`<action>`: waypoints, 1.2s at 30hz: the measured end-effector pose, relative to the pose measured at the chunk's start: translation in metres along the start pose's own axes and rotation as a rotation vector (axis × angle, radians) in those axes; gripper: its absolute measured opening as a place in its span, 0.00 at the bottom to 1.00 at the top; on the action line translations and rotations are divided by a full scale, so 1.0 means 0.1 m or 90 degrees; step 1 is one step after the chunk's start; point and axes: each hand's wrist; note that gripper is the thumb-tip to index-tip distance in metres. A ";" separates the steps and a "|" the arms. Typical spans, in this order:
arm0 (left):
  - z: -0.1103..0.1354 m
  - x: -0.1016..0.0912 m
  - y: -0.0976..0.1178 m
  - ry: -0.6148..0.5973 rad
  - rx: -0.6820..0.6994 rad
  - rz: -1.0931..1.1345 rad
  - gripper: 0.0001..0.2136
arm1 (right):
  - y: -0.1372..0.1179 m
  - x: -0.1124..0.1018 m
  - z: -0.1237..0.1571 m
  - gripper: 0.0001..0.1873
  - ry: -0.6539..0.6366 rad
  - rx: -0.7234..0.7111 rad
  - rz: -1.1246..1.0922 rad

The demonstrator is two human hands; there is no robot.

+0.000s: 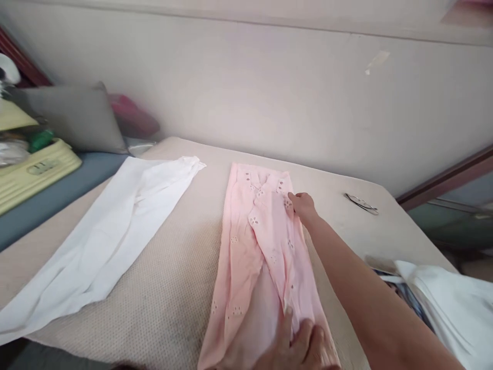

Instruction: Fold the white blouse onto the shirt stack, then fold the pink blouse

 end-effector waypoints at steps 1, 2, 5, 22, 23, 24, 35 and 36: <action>0.00 -0.01 0.00 0.019 0.005 -0.004 0.18 | 0.13 -0.11 0.19 0.25 0.004 -0.014 0.014; 0.01 -0.03 0.00 0.041 0.012 -0.011 0.20 | 0.27 -0.23 0.40 0.28 0.000 -0.034 0.031; 0.06 -0.16 0.02 0.100 0.026 -0.040 0.25 | 0.71 -0.61 1.16 0.25 -0.064 -0.114 0.112; 0.12 -0.14 0.14 0.168 0.061 -0.100 0.17 | 1.29 -0.84 2.17 0.12 -0.257 -0.087 0.102; 0.11 -0.11 0.14 0.181 0.060 -0.102 0.17 | 1.30 -0.84 2.15 0.12 -0.249 -0.095 0.126; 0.11 -0.08 0.13 0.194 0.060 -0.106 0.17 | 1.31 -0.84 2.13 0.11 -0.240 -0.105 0.149; 0.08 0.05 0.12 0.272 0.058 -0.127 0.16 | 1.16 -0.87 1.97 0.16 -0.269 -0.111 0.137; 0.07 0.07 0.13 0.279 0.059 -0.133 0.16 | 1.08 -0.85 1.87 0.16 -0.258 -0.106 0.125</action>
Point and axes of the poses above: each hand's wrist, its own z-axis away from the middle knuckle, its own x-axis out of the palm, y = z × x, and after that the axes turned 9 degrees about x, right-handed
